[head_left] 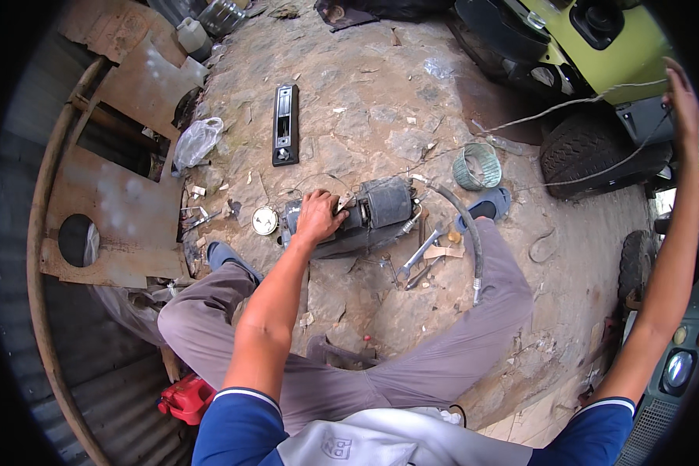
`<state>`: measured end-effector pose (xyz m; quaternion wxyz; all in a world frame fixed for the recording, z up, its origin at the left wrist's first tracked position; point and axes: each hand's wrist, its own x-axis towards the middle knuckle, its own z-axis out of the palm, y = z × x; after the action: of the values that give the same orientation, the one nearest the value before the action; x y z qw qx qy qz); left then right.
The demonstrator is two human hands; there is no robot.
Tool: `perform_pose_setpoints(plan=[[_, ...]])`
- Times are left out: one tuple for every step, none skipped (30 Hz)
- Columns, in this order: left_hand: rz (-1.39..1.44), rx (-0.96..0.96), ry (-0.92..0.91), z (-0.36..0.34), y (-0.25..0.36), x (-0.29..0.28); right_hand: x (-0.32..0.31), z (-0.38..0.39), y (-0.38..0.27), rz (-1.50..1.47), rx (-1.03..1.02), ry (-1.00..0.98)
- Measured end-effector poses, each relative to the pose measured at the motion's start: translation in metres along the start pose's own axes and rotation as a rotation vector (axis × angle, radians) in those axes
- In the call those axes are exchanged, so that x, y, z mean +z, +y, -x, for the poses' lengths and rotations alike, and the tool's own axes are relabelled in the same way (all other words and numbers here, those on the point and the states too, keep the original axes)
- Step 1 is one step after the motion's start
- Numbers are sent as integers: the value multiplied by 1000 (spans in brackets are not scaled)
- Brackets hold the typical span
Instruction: The person disassembles a black plastic heater unit by removing internal components, handles various loose wires, and wipes down parts with a cloth.
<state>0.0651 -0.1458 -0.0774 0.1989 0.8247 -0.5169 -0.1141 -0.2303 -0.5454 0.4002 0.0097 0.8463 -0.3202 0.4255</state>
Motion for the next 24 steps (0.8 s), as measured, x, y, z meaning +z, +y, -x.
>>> perform_pose_setpoints(plan=[[-13,-15,11,6,-4,-3,27,23,11,92,-25,-105],[-21,-31,22,13,-8,-5,55,49,19,188,-43,-211],[-18,-25,43,14,-9,-3,76,75,22,283,-53,-326],[-20,-25,22,12,-6,-4,98,104,26,372,-67,-442],[-15,-16,1,8,-1,-4,117,132,29,444,-82,-558],[-21,-19,-26,8,1,-5,142,160,27,449,-100,-668],[-29,-1,0,8,0,-5,166,188,19,414,-119,-767],[-35,15,23,10,1,-3,195,215,6,335,-131,-863],[-41,29,48,13,0,0,223,238,-10,164,-89,-1000],[-39,24,53,12,-1,-2,252,262,-30,-30,-68,-1067],[-34,19,52,14,0,-3,271,277,-57,-112,-84,-1149],[-30,11,46,19,0,-3,288,285,-87,-154,-66,-1265],[-20,5,42,21,-1,-3,313,298,-100,-232,-79,-1285],[-24,2,42,20,0,-5,342,315,-107,-305,-93,-1304],[-24,-2,37,20,2,-5,363,325,-116,-353,-115,-1306],[-23,0,35,19,4,-6,380,331,-120,-398,-136,-1302],[-33,17,68,18,6,-4,399,336,-120,-389,-140,-1368],[-30,22,71,16,8,-2,414,340,-121,-381,-145,-1441],[-26,28,73,12,10,-1,428,343,-117,-371,-148,-1513],[-28,22,71,14,8,1,437,343,-121,-341,-164,-1553],[-28,16,89,15,8,2,446,343,-124,-310,-179,-1592],[-32,12,95,17,6,4,454,343,-125,-277,-192,-1630],[-35,8,107,17,6,6,456,336,-128,-262,-208,-1656],[-37,5,118,18,6,7,461,337,-128,-276,-241,-1679]])
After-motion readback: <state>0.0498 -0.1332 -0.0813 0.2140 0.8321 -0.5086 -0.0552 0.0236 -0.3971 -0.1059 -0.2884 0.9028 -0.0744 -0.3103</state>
